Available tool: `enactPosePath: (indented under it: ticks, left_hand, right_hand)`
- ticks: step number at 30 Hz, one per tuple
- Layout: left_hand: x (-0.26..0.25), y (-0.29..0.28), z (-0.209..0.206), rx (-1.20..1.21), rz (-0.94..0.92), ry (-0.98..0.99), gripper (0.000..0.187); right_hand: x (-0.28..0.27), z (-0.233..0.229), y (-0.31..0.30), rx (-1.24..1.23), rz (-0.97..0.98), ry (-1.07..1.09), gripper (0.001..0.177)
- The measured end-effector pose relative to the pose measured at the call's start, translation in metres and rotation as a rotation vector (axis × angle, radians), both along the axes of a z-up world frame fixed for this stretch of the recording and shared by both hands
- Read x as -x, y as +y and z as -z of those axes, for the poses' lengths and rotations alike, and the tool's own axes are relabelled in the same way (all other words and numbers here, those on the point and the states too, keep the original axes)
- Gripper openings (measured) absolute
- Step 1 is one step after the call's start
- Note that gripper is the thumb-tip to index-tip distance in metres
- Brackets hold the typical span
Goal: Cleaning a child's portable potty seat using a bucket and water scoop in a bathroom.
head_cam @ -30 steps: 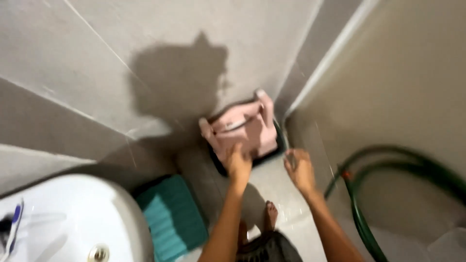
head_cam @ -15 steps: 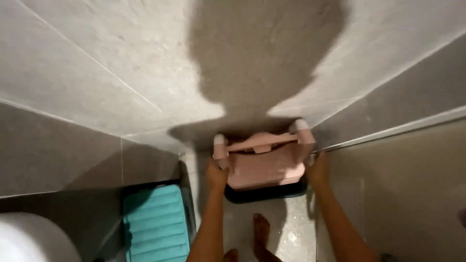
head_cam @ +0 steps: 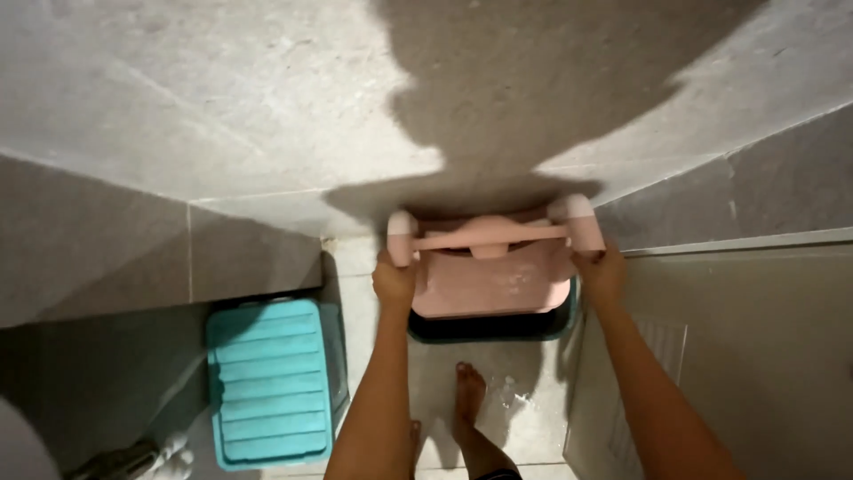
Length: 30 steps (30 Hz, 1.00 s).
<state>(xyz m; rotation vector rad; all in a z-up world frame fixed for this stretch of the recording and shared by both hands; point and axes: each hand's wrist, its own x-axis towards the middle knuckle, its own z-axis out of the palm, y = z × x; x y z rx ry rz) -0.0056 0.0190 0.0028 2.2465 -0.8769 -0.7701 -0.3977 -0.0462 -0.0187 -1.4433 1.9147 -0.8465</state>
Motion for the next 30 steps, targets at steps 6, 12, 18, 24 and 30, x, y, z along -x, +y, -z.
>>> enactPosePath:
  ticks: [6, 12, 18, 24, 30]
  left_hand:
    - [0.018, 0.045, -0.044, 0.145, -0.061, -0.002, 0.054]
    - [0.029, 0.088, -0.158, 0.240, -0.176, 0.135, 0.047]
    - [0.028, 0.156, -0.198, 0.285, -0.260, 0.157, 0.051]
    - [0.023, 0.197, -0.245, 0.350, -0.348, 0.105, 0.055]
    - [-0.010, 0.244, -0.261, 0.347, -0.415, 0.050, 0.055]
  right_hand:
    - [0.000, -0.038, 0.042, 0.100, -0.069, 0.062, 0.037]
    - [-0.009, -0.114, 0.091, 0.112, -0.031, 0.162, 0.042]
    - [-0.029, -0.196, 0.129, 0.041, -0.018, 0.149, 0.048]
    - [-0.048, -0.257, 0.133, 0.000, -0.084, 0.113, 0.049]
    - [-0.090, -0.263, 0.148, 0.121, -0.228, -0.031, 0.051]
